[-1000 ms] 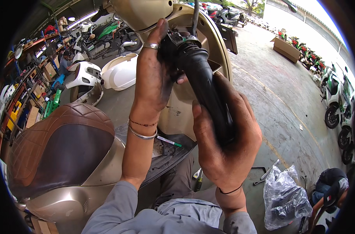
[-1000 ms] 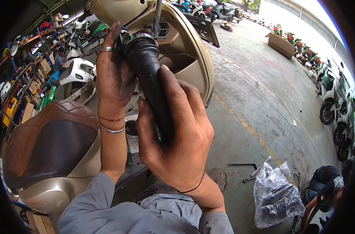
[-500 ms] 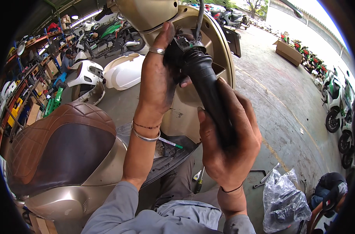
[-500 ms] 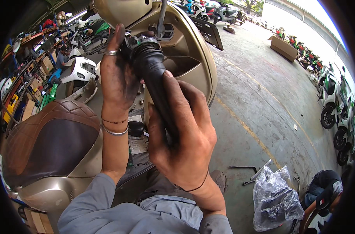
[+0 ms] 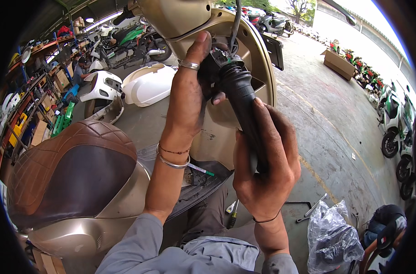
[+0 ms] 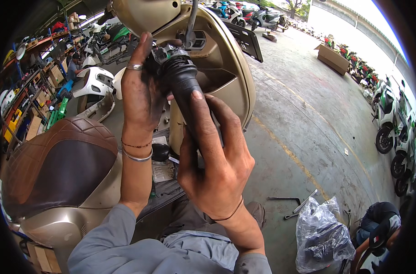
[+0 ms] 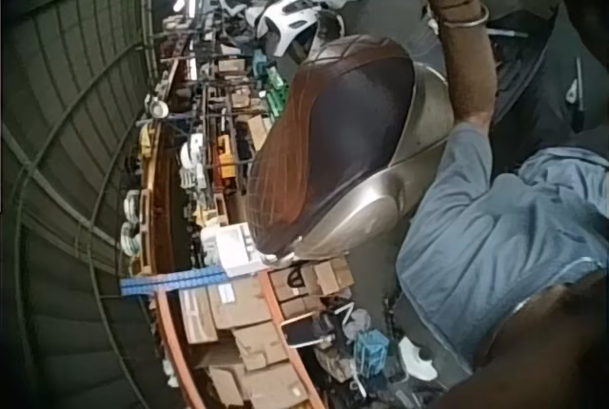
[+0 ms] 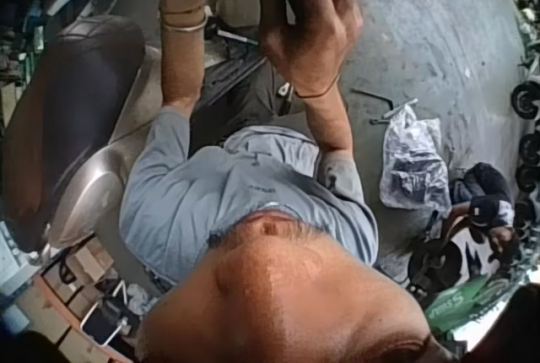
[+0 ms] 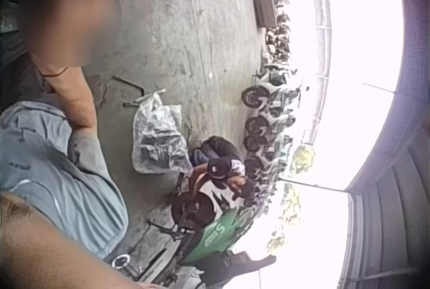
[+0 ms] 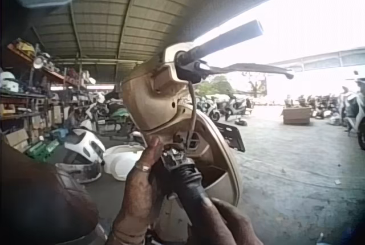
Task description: The person assembles a motorcycle throttle by inserting a spring into a handle grip and sliding the grip onto the handlebar assembly, using a screwdriver to secure components.
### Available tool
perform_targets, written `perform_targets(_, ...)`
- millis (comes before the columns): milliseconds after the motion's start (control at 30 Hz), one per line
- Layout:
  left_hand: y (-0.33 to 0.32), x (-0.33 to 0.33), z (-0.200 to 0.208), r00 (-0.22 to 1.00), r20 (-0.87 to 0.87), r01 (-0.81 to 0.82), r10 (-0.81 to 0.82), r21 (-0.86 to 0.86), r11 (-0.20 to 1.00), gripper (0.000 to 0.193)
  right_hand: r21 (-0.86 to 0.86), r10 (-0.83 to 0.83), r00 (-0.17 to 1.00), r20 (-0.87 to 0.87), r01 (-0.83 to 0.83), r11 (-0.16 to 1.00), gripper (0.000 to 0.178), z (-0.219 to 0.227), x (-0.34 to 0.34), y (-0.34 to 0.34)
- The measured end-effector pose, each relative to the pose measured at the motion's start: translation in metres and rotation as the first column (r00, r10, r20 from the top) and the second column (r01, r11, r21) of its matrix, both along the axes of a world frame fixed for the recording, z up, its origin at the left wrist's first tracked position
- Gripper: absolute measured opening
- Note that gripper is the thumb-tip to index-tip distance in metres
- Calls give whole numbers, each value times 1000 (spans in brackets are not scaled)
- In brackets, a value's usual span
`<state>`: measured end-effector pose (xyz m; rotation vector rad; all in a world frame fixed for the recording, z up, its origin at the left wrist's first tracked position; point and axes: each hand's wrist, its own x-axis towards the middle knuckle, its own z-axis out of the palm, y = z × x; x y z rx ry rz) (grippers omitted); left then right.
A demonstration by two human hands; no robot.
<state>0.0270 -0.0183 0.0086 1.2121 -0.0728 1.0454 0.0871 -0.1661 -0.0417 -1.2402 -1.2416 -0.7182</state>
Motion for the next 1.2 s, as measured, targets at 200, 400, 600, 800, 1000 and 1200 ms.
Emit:
perform_targets(200,-6,1,2,1000,-12,-26,25,-31,999,43,-14,-22,999,-42,22,1000,48,-2,-4,1)
perform_targets(400,9,-6,-4,994,66,86,-82,-60,994,55,-6,70,991,-115,-71,997,44,3,-5,-3)
perform_targets(600,7,1,-7,984,141,117,-105,-80,990,54,20,286,896,-340,-297,955,45,6,-5,-10)
perform_targets(800,5,4,-6,988,133,90,-77,-94,991,56,63,424,444,-789,-629,775,50,18,-3,-19)
perform_targets(1000,5,10,-8,996,93,13,-4,-97,995,60,-44,377,725,-576,-489,871,49,4,-3,-7)
perform_targets(1200,9,8,-9,996,88,-5,13,-84,996,60,-94,278,871,-405,-342,935,51,4,-5,-6)
